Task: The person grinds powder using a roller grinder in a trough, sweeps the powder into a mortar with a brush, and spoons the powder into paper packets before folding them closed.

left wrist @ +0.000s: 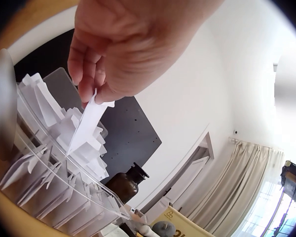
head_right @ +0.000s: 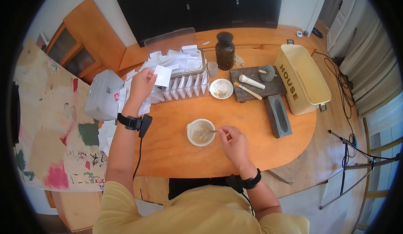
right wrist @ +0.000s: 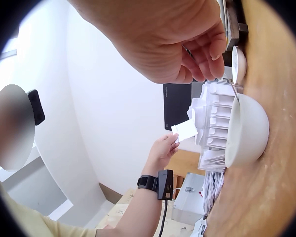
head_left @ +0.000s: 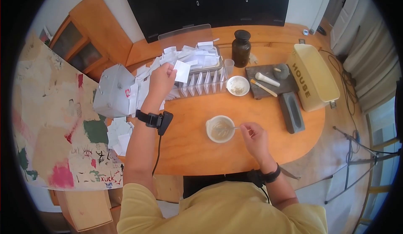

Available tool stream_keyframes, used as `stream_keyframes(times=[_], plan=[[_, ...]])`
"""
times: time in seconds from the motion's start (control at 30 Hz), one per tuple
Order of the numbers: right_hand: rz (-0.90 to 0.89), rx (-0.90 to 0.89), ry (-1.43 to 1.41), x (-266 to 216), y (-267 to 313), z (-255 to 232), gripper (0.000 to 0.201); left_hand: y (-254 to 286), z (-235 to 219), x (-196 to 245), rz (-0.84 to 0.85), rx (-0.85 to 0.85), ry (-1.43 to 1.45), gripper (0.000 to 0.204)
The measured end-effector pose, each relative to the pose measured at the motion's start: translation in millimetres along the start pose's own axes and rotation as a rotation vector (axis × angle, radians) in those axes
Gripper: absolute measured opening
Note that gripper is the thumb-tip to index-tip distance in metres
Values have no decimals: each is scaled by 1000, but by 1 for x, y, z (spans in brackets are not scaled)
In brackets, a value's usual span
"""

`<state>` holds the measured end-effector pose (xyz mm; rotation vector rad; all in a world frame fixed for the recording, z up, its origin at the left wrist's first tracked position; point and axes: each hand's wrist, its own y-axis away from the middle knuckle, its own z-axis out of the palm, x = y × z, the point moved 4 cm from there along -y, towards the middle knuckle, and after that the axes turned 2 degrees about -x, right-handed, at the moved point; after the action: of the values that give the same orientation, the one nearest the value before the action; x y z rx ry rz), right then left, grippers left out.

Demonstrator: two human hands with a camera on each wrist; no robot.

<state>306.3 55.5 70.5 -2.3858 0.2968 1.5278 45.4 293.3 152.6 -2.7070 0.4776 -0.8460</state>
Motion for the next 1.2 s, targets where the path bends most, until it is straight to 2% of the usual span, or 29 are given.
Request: stream_keyframes(times=[0.2,0.6,0.8,0.9,1.2], plan=[[-7,6,-6,4,1,-5,13,-22,39,-1,-42,-107,176,16],[7,4,-27,7,5,-8,12,-20,54,35,8,-93,23,14],[14,-5,-47,7,6,-7,13,-13,64,50,122,-46,-57,11],[10,2,-54,8,6,-9,12,-6,68,58,46,-48,-94,12],[17,7,-64,11,6,-10,12,-9,73,64,115,7,-159,10]])
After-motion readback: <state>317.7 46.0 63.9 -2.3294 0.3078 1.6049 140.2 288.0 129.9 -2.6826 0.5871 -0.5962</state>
